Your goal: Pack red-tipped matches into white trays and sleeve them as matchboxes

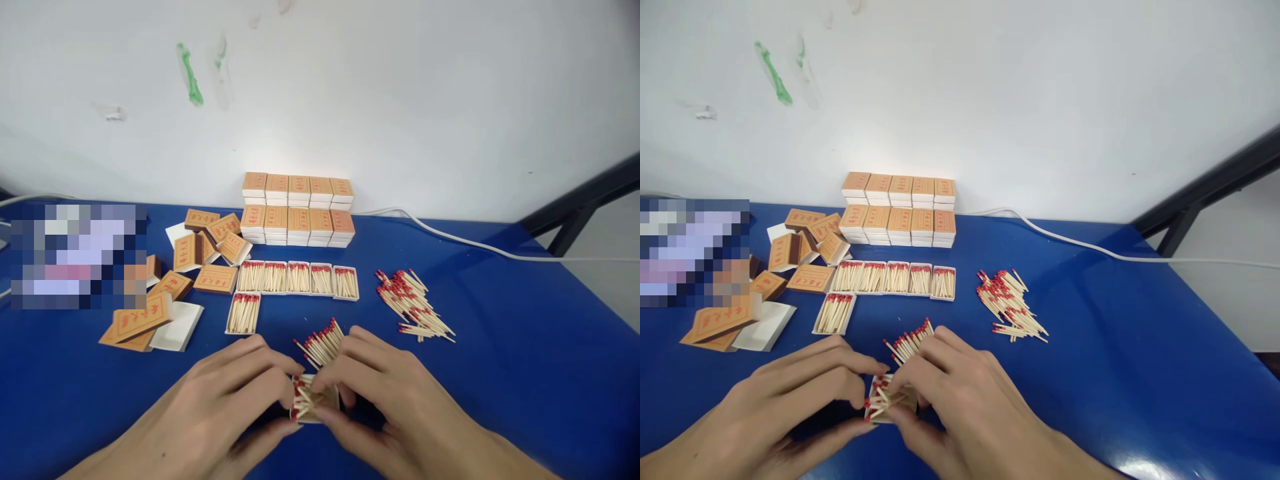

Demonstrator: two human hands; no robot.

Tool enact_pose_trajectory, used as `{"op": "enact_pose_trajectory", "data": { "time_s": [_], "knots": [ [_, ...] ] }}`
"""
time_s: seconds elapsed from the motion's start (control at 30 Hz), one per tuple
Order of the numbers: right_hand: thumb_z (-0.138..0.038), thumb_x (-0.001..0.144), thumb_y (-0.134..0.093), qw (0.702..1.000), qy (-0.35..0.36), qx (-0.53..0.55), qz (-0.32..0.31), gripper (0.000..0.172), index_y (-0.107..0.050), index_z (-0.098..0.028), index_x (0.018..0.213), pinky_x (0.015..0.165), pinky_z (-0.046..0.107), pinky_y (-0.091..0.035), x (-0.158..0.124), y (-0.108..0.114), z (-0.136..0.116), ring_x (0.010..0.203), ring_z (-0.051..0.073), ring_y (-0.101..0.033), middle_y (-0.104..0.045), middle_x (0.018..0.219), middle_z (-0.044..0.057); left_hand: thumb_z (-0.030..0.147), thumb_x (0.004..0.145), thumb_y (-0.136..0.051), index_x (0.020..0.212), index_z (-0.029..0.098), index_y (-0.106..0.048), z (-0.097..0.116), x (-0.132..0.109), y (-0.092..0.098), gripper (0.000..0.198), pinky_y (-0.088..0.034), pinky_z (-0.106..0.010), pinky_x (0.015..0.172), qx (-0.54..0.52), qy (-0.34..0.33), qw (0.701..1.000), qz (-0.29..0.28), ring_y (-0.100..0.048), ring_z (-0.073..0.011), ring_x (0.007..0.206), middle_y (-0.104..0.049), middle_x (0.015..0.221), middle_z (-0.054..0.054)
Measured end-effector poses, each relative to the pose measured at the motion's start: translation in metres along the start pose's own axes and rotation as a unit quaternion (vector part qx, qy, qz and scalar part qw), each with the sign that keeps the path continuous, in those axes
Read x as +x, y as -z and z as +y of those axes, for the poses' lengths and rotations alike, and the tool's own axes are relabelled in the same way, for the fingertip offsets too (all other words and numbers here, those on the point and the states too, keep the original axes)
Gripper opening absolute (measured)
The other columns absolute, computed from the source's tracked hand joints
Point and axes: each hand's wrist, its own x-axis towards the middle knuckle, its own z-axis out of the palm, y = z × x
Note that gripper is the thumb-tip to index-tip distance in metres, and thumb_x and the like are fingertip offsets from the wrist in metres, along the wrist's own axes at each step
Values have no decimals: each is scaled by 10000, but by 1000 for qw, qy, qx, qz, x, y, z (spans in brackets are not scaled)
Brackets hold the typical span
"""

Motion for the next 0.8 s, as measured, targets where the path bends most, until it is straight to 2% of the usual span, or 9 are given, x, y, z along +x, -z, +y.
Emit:
{"op": "enact_pose_trajectory", "data": {
  "time_s": [0.17, 0.4, 0.6, 0.8],
  "knots": [
    [-158, 1082, -781, 1000, 15, -4, 12, 107, -731, -243, 1040, 772, 313, -519, -2, -5, 2, 905, 171, -651, -722, 968, -15, 156, 1186, -616, 1156, 250, -696, -4, -1, -2, 127, -621, -299, 913, 1, -26, 1000, -4, -722, -177, 1046, -777, 1251, -23],
    [-138, 1103, -728, 999, 12, -26, 26, 129, -735, -250, 1038, 720, 319, -489, -3, -4, 4, 896, 176, -631, -711, 964, -10, 163, 1184, -632, 1185, 239, -691, -3, 2, -1, 97, -638, -285, 954, 33, -36, 999, -17, -746, -170, 1062, -777, 1238, -30],
    [-173, 1107, -762, 1000, 11, -9, 16, 106, -727, -250, 1042, 763, 326, -509, -4, -4, 0, 934, 176, -658, -738, 1014, -5, 161, 1178, -638, 1227, 275, -751, -3, -4, -2, 167, -650, -319, 964, 55, -42, 997, -14, -741, -191, 1074, -760, 1318, -39],
    [-133, 1097, -732, 999, 21, -18, 31, 139, -724, -241, 1010, 751, 315, -499, -5, -8, 6, 900, 173, -643, -725, 966, 1, 211, 1177, -676, 1246, 234, -691, 0, 0, 1, 75, -663, -299, 1023, 62, -32, 998, -14, -775, -175, 1074, -812, 1224, -26]
  ]
}}
